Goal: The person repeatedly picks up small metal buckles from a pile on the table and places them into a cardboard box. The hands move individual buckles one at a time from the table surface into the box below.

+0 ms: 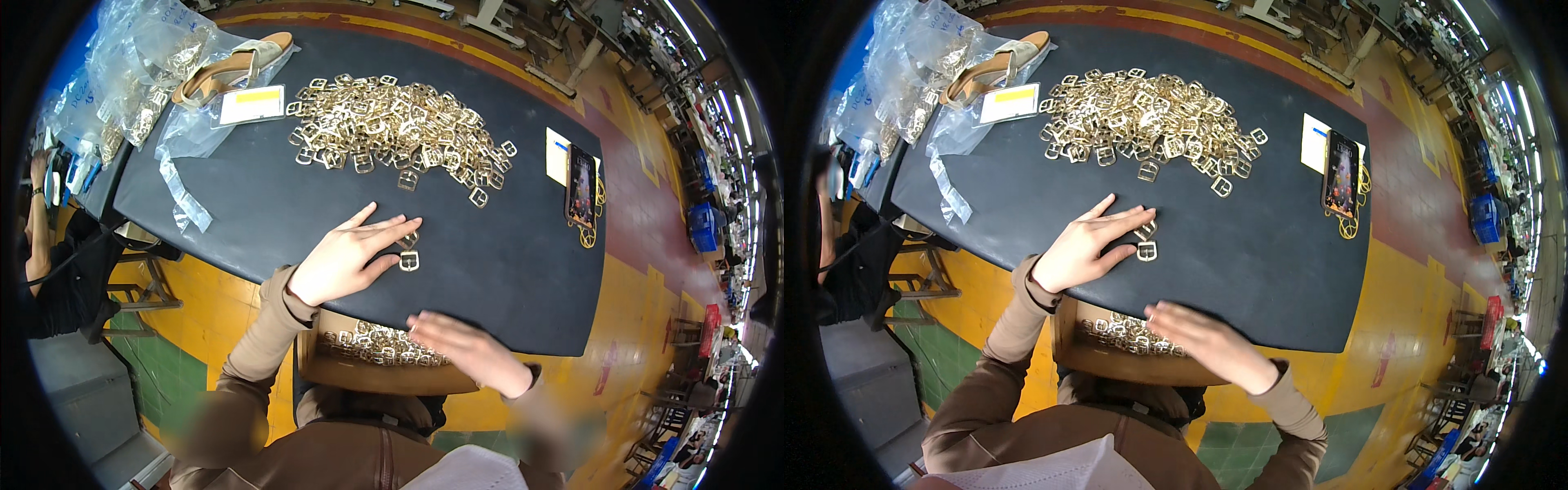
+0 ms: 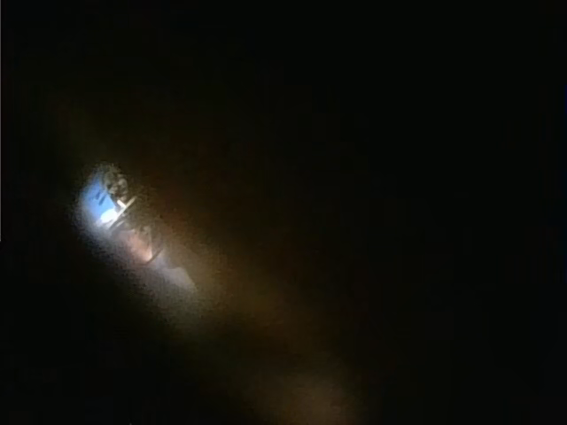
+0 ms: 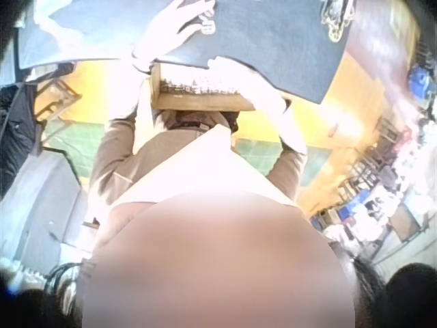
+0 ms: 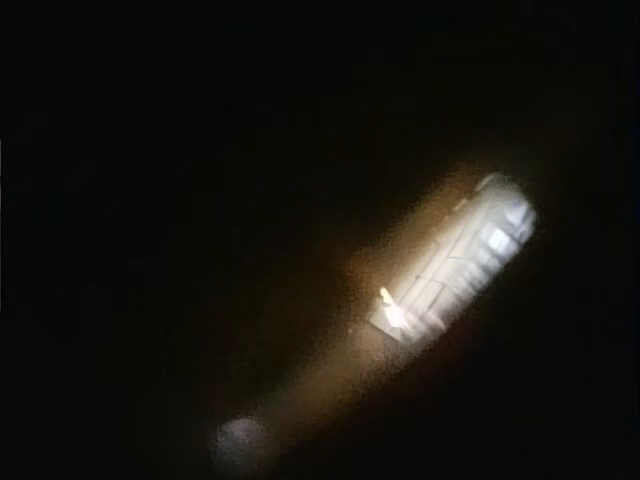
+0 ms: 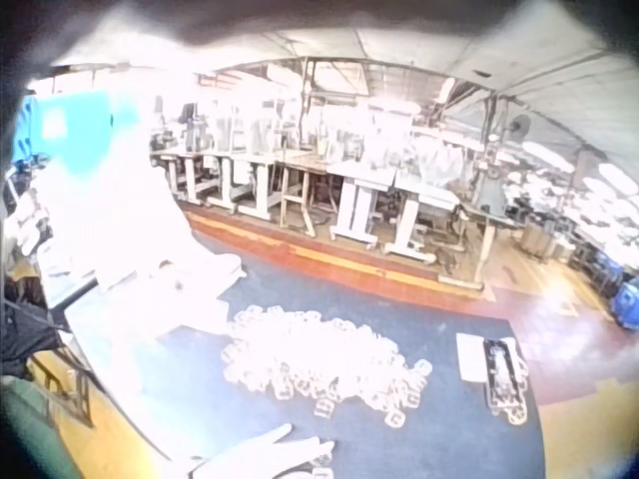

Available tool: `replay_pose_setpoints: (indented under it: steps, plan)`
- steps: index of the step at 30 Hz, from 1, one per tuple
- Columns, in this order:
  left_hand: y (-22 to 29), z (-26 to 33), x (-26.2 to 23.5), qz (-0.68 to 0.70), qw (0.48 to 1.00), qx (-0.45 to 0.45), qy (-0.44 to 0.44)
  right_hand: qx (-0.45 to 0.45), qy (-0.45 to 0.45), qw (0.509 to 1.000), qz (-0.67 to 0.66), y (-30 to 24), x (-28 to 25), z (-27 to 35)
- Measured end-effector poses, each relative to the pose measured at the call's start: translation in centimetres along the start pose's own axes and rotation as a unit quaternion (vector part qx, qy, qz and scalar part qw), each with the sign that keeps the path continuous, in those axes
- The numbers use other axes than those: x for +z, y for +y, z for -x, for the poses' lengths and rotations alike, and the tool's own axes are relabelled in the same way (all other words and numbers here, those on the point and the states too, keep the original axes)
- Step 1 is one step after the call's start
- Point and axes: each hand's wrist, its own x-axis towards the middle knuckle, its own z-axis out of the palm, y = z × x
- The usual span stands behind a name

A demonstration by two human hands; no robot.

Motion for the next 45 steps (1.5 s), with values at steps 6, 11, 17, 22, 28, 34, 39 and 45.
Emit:
replay_pose_setpoints:
  steps: [6,11,17,22,28,34,39,45]
  plan:
    - [-0.7,-0.2,-0.9,0.116,0.992,-0.008,0.055,-0.096,0.071,0.992,0.037,0.7,-1.0,-2.6]
    - [-1.3,-1.7,-0.5,-0.029,0.996,-0.031,0.076,-0.042,0.098,0.987,0.117,4.0,-0.4,-7.1]
    - [-2.2,-4.1,-0.1,-0.189,0.982,-0.016,0.018,-0.09,0.0,0.994,0.061,0.6,2.6,-3.2]
    - [-2.2,-3.5,0.0,-0.193,0.981,0.008,0.018,-0.128,-0.015,0.991,-0.035,0.5,0.7,-1.7]
    - [-0.4,-1.3,-0.2,-0.026,0.999,0.007,0.033,-0.01,0.171,0.984,-0.042,5.5,-3.9,-7.9]
    - [-1.5,0.0,-2.9,-0.012,0.985,-0.042,0.165,-0.065,0.142,0.983,0.099,7.5,-1.3,-12.0]
    - [-4.4,-2.7,-1.8,-0.237,0.957,-0.091,0.141,-0.166,0.05,0.978,0.115,3.9,2.2,-6.9]
    - [-4.5,-2.6,-0.5,-0.293,0.952,-0.077,0.054,-0.141,-0.038,0.979,-0.143,1.3,1.2,-1.1]
